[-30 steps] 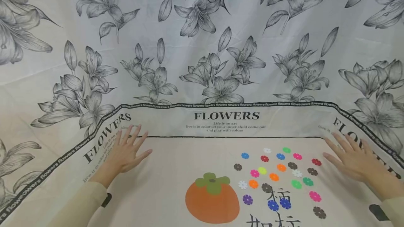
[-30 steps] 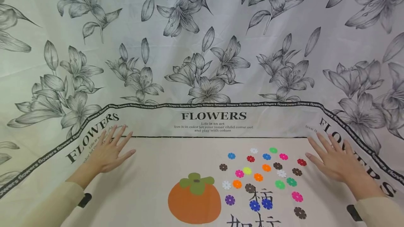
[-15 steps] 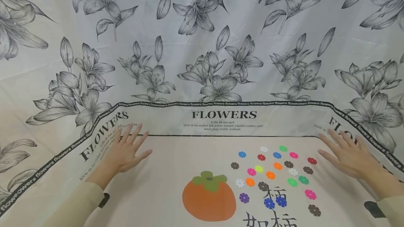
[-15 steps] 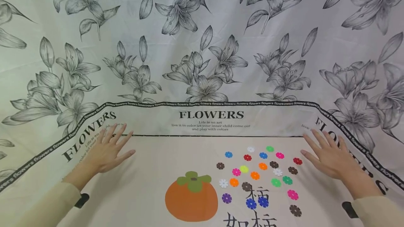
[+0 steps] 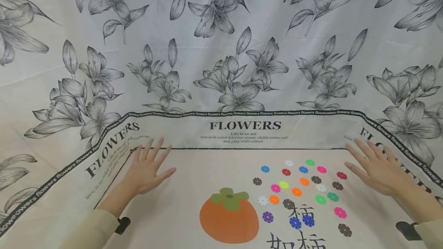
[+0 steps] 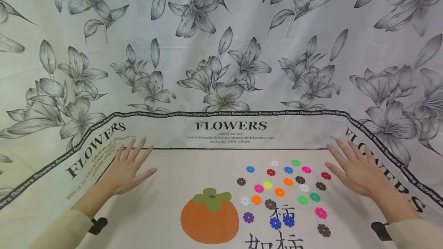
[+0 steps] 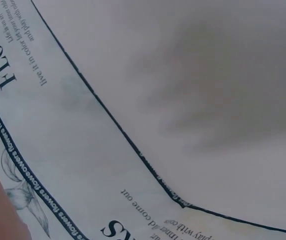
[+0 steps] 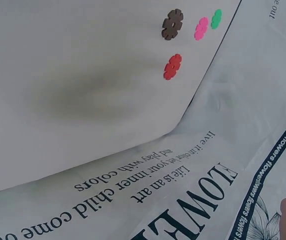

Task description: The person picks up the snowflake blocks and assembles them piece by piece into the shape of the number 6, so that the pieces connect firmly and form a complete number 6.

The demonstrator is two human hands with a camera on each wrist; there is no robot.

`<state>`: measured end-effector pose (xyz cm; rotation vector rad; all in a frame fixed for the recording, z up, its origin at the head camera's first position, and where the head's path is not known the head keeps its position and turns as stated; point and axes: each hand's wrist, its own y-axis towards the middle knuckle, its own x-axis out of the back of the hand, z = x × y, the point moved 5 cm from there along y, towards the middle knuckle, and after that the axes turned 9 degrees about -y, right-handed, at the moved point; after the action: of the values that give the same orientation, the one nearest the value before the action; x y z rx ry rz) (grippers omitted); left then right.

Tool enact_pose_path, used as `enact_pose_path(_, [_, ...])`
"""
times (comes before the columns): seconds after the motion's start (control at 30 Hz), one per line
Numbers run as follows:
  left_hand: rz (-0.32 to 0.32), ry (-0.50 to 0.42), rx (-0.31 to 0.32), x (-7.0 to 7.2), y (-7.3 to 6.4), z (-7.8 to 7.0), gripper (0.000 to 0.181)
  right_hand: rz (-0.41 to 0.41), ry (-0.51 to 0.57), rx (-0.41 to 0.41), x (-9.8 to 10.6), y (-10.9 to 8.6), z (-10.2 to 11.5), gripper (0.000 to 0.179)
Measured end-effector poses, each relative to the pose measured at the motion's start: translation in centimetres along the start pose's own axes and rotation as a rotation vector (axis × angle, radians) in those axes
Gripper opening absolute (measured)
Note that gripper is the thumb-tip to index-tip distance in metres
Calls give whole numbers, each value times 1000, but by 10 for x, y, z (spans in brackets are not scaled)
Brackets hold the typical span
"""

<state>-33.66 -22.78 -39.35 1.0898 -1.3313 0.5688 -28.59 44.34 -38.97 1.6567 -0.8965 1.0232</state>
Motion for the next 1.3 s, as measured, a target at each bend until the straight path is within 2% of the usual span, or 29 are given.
enact_pose_path(0.3, [-11, -44, -40, -2, 7, -25, 80, -13, -6, 4, 11, -3, 14, 77])
enact_pose_path(0.63, [-50, -82, -119, 4, 10, -52, 78, -96, 30, 95, 17, -6, 40, 75])
enact_pose_path(0.87, [-62, -94, -141, 5, 2, -68, 79, -34, 107, 102, 15, -9, 62, 76])
enact_pose_path(1.1, [-37, -268, -166, -4, 0, -83, 81, 30, 179, 68, 16, -16, 75, 80])
enact_pose_path(1.3, [-17, -381, -160, -12, -1, -97, 80, 71, 254, 58, 14, -21, 84, 82])
